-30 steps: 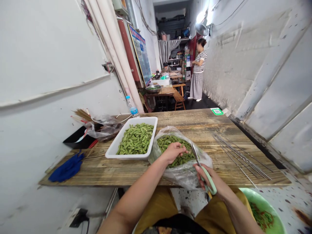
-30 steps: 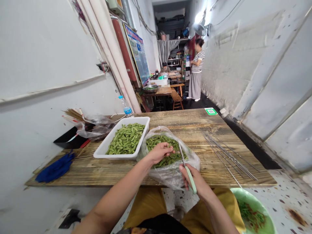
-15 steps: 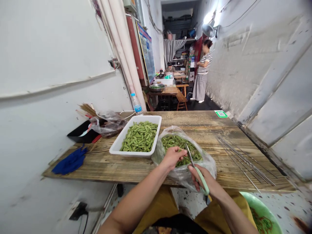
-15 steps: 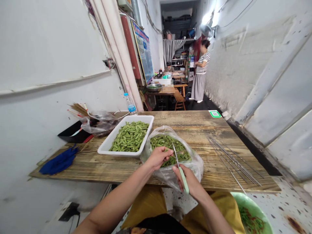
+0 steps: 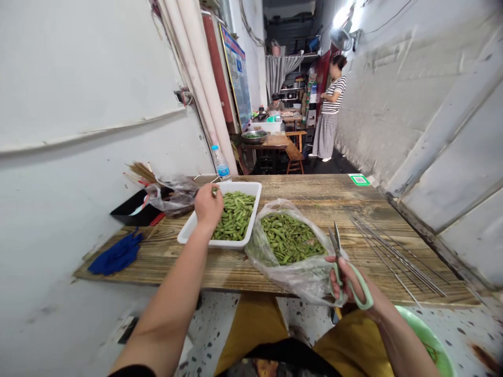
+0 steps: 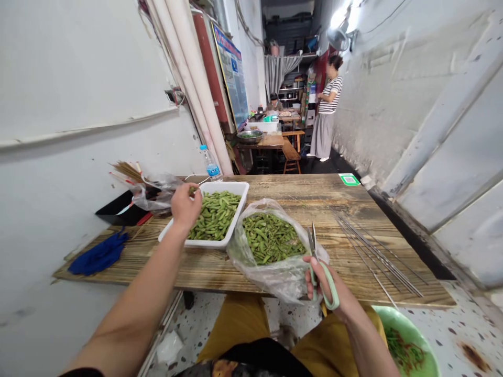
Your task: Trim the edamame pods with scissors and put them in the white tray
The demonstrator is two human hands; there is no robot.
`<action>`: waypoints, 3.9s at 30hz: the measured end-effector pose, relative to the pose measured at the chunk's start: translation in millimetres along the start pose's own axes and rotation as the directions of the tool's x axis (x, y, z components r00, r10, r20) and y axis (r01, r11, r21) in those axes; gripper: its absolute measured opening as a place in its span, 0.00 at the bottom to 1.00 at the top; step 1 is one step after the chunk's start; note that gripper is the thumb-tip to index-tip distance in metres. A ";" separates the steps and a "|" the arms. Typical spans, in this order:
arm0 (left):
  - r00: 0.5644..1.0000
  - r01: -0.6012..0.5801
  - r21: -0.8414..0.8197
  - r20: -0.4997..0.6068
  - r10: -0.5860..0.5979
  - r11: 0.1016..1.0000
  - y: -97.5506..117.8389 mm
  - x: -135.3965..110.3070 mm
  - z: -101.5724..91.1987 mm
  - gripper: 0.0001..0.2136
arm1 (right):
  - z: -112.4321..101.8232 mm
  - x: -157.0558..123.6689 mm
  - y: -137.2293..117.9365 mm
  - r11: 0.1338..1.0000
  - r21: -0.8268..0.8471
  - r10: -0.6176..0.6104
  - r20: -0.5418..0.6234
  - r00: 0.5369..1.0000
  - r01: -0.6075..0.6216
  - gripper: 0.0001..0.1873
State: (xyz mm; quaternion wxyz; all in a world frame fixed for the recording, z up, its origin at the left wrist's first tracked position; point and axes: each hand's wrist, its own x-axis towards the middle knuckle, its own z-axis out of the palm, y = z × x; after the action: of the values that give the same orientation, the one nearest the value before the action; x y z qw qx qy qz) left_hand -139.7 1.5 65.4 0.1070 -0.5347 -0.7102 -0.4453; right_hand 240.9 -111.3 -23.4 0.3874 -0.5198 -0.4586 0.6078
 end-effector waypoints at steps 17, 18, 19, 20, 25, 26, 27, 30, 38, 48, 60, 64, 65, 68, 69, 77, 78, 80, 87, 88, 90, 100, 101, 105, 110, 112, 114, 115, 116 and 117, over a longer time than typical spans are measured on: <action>0.323 -0.673 -0.121 0.840 0.437 0.730 72.4 -130.7 40.4 0.26 | 10.9 -13.5 -3.5 0.996 -0.077 0.044 0.020 0.999 -0.042 0.30; 0.334 -0.684 -0.087 0.845 0.417 0.724 70.6 -128.6 39.1 0.29 | 11.5 -11.7 -1.3 0.996 -0.077 0.043 0.023 0.999 -0.041 0.30; 0.336 -0.694 -0.068 0.850 0.406 0.717 69.7 -126.3 39.4 0.31 | 12.3 -9.8 1.2 0.996 -0.080 0.045 0.026 0.999 -0.042 0.31; 0.328 -0.703 -0.066 0.854 0.405 0.708 69.7 -123.8 41.2 0.32 | 13.2 -7.9 3.6 0.995 -0.084 0.050 0.028 0.998 -0.047 0.31; 0.286 -0.678 -0.173 0.833 0.474 0.715 75.6 -103.3 65.4 0.21 | 16.0 -5.0 11.2 0.991 -0.109 0.081 0.060 0.995 -0.075 0.30; 0.288 -0.654 -0.202 0.825 0.486 0.729 77.5 -97.6 71.2 0.20 | 16.1 -5.6 11.3 0.990 -0.113 0.086 0.064 0.994 -0.078 0.30; 0.289 -0.627 -0.234 0.816 0.501 0.743 79.7 -91.9 76.9 0.21 | 16.1 -6.2 11.1 0.990 -0.115 0.091 0.064 0.994 -0.083 0.29; 0.288 -0.559 -0.323 0.788 0.545 0.763 88.7 -78.9 92.1 0.25 | 16.3 -7.2 9.9 0.990 -0.112 0.098 0.060 0.993 -0.091 0.28; 0.369 -0.339 -0.534 0.682 0.631 0.775 109.3 -83.7 104.6 0.24 | 16.0 -4.9 11.8 0.992 -0.095 0.082 0.045 0.996 -0.078 0.28; 0.272 -0.474 -0.378 0.796 0.541 0.795 86.6 -102.8 56.6 0.06 | 15.9 -5.2 10.5 0.993 -0.060 0.107 0.022 0.994 -0.105 0.28; 0.450 -0.506 -0.150 0.794 0.408 0.849 72.4 -137.3 58.3 0.10 | 18.8 -7.7 10.3 0.991 -0.104 0.085 0.045 0.995 -0.080 0.27; 0.447 -0.443 -0.165 0.811 0.377 0.881 78.1 -151.8 60.6 0.13 | 20.8 -8.5 10.8 0.993 -0.101 0.076 0.072 0.995 -0.068 0.28; 0.454 -0.418 -0.166 0.814 0.364 0.893 77.9 -154.7 61.0 0.14 | 21.2 -8.5 11.4 0.992 -0.106 0.075 0.072 0.995 -0.067 0.28; 0.511 -0.320 -0.165 0.799 0.316 0.933 75.6 -161.7 62.4 0.18 | 22.9 -7.9 13.6 0.990 -0.122 0.085 0.064 0.994 -0.077 0.29; 0.537 -0.286 -0.167 0.787 0.303 0.943 74.9 -163.3 63.3 0.18 | 23.7 -7.9 13.8 0.989 -0.130 0.085 0.064 0.994 -0.076 0.29; 0.559 0.034 -0.289 0.799 0.222 0.957 71.9 -161.7 70.2 0.08 | 24.9 -10.9 10.3 0.977 -0.209 0.071 0.084 0.994 -0.052 0.29; 0.576 0.125 -0.312 0.796 0.187 0.942 71.1 -161.0 69.5 0.08 | 23.9 -10.3 11.1 0.971 -0.236 0.056 0.087 0.995 -0.034 0.29; 0.587 0.309 -0.371 0.799 0.131 0.876 70.0 -160.4 67.3 0.09 | 22.6 -8.2 12.4 0.946 -0.321 -0.015 0.089 0.996 0.043 0.26; 0.552 0.595 -0.490 0.825 0.119 0.638 76.3 -161.2 57.6 0.09 | 31.4 -5.1 -2.6 0.791 -0.570 -0.159 0.159 0.974 0.222 0.22; 0.548 0.595 -0.495 0.826 0.130 0.633 77.5 -160.6 56.3 0.09 | 32.9 -5.5 -5.4 0.785 -0.578 -0.157 0.163 0.974 0.224 0.23; 0.554 0.576 -0.507 0.819 0.150 0.641 79.1 -159.4 53.9 0.09 | 34.5 -6.0 -9.2 0.772 -0.595 -0.162 0.158 0.974 0.225 0.24; 0.541 0.453 -0.487 0.816 0.205 0.746 78.2 -152.9 44.8 0.11 | 34.7 -4.9 -7.6 0.737 -0.623 -0.196 0.177 0.965 0.264 0.21; 0.530 0.480 -0.478 0.826 0.191 0.736 78.7 -153.0 44.5 0.11 | 35.6 -5.2 -6.1 0.742 -0.616 -0.194 0.177 0.965 0.263 0.20; 0.477 0.707 -0.439 0.875 0.084 0.554 82.9 -157.5 46.6 0.11 | 38.9 -4.9 2.0 0.763 -0.596 -0.185 0.171 0.968 0.251 0.19; 0.501 0.831 -0.471 0.865 -0.033 0.296 88.5 -165.2 53.7 0.15 | 39.7 -3.1 9.4 0.757 -0.610 -0.167 0.165 0.972 0.233 0.19; 0.481 0.855 -0.453 0.875 -0.056 0.252 89.9 -167.4 55.8 0.16 | 39.7 -3.5 10.3 0.771 -0.591 -0.166 0.177 0.970 0.240 0.18; 0.472 0.867 -0.446 0.879 -0.075 0.224 91.2 -169.1 56.4 0.16 | 40.0 -5.1 10.1 0.802 -0.546 -0.168 0.180 0.969 0.241 0.18; 0.472 0.869 -0.447 0.878 -0.084 0.214 91.8 -169.6 56.0 0.15 | 40.2 -6.2 9.5 0.823 -0.517 -0.171 0.173 0.970 0.237 0.18; 0.470 0.872 -0.445 0.878 -0.090 0.205 92.3 -170.0 55.2 0.15 | 40.3 -7.4 8.5 0.842 -0.487 -0.172 0.162 0.972 0.230 0.19; 0.462 0.876 -0.440 0.882 -0.086 0.199 92.8 -170.2 54.1 0.15 | 40.2 -8.5 7.3 0.857 -0.463 -0.176 0.148 0.973 0.225 0.19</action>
State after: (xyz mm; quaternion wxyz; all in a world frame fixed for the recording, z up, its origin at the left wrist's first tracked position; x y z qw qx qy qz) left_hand 26.1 -68.2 -24.7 -0.6338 -0.3329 -0.4776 -0.5092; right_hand 202.6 -127.6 -26.4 0.2850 -0.5171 -0.6647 0.4577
